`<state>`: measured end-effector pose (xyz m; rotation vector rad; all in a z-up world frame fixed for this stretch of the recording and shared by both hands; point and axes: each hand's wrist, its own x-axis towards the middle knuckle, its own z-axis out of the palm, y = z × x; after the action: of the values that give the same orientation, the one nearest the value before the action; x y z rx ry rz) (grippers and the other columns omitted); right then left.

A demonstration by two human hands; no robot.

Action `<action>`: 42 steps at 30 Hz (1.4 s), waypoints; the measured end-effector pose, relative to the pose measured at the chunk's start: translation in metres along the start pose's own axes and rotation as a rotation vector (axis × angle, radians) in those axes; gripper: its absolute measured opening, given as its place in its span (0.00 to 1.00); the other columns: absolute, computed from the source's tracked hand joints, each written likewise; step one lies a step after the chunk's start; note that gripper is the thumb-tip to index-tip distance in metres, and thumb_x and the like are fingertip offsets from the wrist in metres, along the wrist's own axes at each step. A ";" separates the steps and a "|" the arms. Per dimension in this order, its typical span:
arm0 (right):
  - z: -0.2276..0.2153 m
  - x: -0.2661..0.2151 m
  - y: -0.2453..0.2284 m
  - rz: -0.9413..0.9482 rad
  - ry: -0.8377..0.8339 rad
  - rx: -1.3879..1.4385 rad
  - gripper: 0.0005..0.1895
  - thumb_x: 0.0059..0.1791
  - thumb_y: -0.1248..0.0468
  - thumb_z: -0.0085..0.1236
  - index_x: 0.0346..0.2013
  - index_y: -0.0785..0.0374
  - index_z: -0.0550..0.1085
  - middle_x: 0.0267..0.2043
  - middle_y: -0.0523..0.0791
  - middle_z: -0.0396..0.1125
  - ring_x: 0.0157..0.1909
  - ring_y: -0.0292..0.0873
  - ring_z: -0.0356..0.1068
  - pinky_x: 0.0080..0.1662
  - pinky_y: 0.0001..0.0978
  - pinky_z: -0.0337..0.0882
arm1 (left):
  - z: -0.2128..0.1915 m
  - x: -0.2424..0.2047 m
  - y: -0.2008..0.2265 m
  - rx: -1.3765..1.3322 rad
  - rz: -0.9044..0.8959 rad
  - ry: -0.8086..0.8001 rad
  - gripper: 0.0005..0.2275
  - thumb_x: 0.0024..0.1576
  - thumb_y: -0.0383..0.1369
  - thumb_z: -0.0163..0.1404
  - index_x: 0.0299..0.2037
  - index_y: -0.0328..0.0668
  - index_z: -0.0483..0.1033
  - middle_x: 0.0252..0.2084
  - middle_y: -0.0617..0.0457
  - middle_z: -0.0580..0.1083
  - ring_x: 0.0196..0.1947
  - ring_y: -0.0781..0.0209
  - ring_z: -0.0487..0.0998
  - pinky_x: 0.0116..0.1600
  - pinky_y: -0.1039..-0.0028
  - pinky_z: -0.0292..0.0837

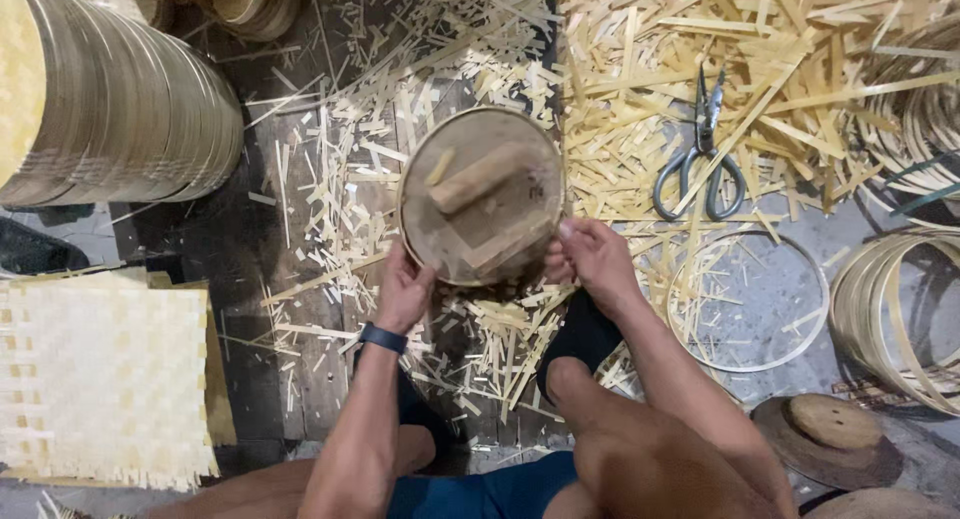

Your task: The person places a woven bamboo square over a round frame, trims the excess material using shears, and fits the woven part into the frame.

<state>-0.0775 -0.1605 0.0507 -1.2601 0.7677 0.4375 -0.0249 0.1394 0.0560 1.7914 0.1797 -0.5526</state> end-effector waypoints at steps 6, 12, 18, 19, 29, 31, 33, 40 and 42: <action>0.044 -0.009 -0.034 -0.194 -0.315 0.679 0.35 0.47 0.51 0.65 0.59 0.71 0.64 0.55 0.50 0.68 0.60 0.48 0.70 0.63 0.47 0.72 | 0.012 -0.002 0.095 0.313 0.335 -0.156 0.26 0.54 0.35 0.56 0.65 0.44 0.68 0.56 0.35 0.75 0.52 0.42 0.80 0.53 0.52 0.79; 0.053 -0.021 -0.026 -0.205 -0.323 0.701 0.31 0.49 0.58 0.64 0.60 0.69 0.62 0.55 0.50 0.67 0.59 0.50 0.67 0.62 0.52 0.70 | 0.041 -0.001 0.124 0.399 0.391 -0.111 0.21 0.65 0.50 0.43 0.64 0.52 0.73 0.49 0.41 0.81 0.44 0.51 0.86 0.49 0.60 0.82; 0.014 -0.026 -0.010 -0.221 -0.510 0.582 0.41 0.45 0.57 0.69 0.65 0.68 0.58 0.59 0.50 0.64 0.63 0.50 0.68 0.67 0.52 0.69 | 0.005 0.034 0.084 0.387 0.296 0.046 0.27 0.67 0.57 0.37 0.55 0.44 0.80 0.47 0.40 0.82 0.46 0.50 0.84 0.48 0.60 0.81; -0.001 -0.032 -0.002 -0.209 -0.563 0.578 0.44 0.45 0.55 0.70 0.67 0.69 0.58 0.60 0.51 0.64 0.64 0.50 0.68 0.67 0.52 0.68 | -0.007 0.039 0.077 0.406 0.313 0.090 0.29 0.70 0.57 0.37 0.54 0.40 0.81 0.48 0.39 0.82 0.48 0.49 0.84 0.50 0.59 0.79; -0.020 0.021 0.053 -0.006 -0.530 0.698 0.33 0.50 0.61 0.62 0.68 0.66 0.62 0.63 0.56 0.65 0.62 0.51 0.69 0.60 0.50 0.72 | -0.145 0.058 0.097 0.007 0.111 0.369 0.24 0.68 0.50 0.48 0.52 0.31 0.79 0.44 0.46 0.79 0.41 0.59 0.78 0.46 0.67 0.76; 0.008 0.033 0.048 0.018 -0.510 0.678 0.32 0.50 0.62 0.59 0.67 0.61 0.61 0.63 0.54 0.64 0.60 0.50 0.69 0.57 0.51 0.73 | -0.144 0.062 0.100 -0.063 -0.047 0.387 0.22 0.63 0.50 0.47 0.53 0.38 0.77 0.44 0.47 0.79 0.41 0.57 0.81 0.44 0.66 0.80; 0.022 0.036 0.042 -0.052 -0.433 0.640 0.29 0.54 0.60 0.56 0.67 0.69 0.63 0.64 0.56 0.65 0.62 0.51 0.70 0.59 0.48 0.72 | -0.135 0.072 0.095 -0.109 -0.132 0.332 0.22 0.61 0.48 0.51 0.52 0.35 0.77 0.46 0.45 0.79 0.43 0.56 0.81 0.47 0.65 0.79; -0.008 0.018 0.047 -0.058 -0.225 0.521 0.26 0.59 0.51 0.39 0.62 0.68 0.68 0.56 0.55 0.71 0.51 0.49 0.74 0.52 0.41 0.79 | -0.079 0.128 0.042 -0.062 -0.173 0.109 0.19 0.59 0.42 0.55 0.56 0.41 0.77 0.51 0.51 0.79 0.52 0.57 0.78 0.57 0.68 0.75; -0.019 0.011 0.059 -0.068 -0.091 0.280 0.21 0.58 0.56 0.43 0.59 0.65 0.70 0.53 0.57 0.72 0.48 0.50 0.75 0.48 0.44 0.78 | -0.061 0.141 0.037 0.139 -0.072 0.059 0.19 0.62 0.43 0.54 0.57 0.41 0.77 0.50 0.51 0.80 0.52 0.57 0.79 0.57 0.69 0.74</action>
<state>-0.1148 -0.1636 0.0004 -0.9950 0.6809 0.3174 0.1301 0.1632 0.0362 1.9437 0.2524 -0.5753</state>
